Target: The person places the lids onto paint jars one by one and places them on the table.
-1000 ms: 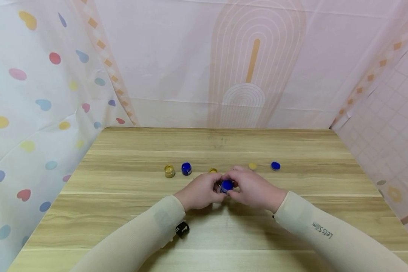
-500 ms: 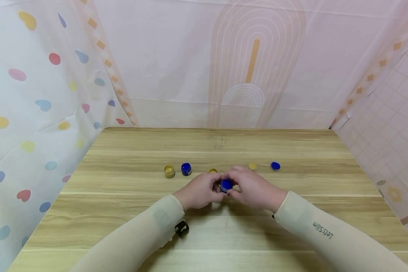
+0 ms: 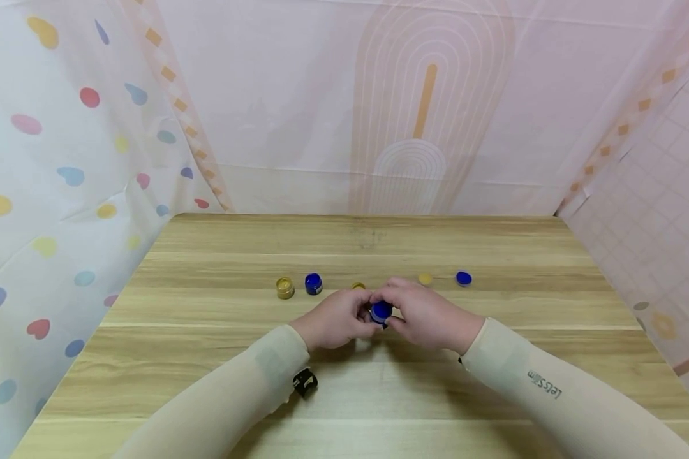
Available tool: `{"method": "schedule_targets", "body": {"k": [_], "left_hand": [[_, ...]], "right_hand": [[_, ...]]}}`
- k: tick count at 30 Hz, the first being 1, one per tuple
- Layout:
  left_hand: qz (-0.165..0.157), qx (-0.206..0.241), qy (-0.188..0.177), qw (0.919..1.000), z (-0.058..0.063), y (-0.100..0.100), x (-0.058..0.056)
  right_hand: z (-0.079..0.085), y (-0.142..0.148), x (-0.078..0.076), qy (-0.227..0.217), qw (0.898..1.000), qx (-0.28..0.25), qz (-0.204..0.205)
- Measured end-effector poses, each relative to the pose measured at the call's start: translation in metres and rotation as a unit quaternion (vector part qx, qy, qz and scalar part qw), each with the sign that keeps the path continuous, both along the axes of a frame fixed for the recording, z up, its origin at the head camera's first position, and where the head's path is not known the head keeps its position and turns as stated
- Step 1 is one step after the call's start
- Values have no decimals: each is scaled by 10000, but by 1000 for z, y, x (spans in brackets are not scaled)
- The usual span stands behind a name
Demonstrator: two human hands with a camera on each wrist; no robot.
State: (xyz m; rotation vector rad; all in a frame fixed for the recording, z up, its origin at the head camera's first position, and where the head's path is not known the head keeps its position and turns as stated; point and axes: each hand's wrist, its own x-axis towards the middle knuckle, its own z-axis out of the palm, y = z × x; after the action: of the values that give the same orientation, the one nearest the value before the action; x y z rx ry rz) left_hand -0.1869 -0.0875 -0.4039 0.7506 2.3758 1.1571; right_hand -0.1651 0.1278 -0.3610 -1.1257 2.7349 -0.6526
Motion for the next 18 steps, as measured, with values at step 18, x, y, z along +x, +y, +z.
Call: {"method": "schedule_targets", "body": {"k": [18], "left_hand": [[172,-49,280,9994,-2,5,2]], "right_hand": [[-1,0,1,-292,9986,-86,-424]]}}
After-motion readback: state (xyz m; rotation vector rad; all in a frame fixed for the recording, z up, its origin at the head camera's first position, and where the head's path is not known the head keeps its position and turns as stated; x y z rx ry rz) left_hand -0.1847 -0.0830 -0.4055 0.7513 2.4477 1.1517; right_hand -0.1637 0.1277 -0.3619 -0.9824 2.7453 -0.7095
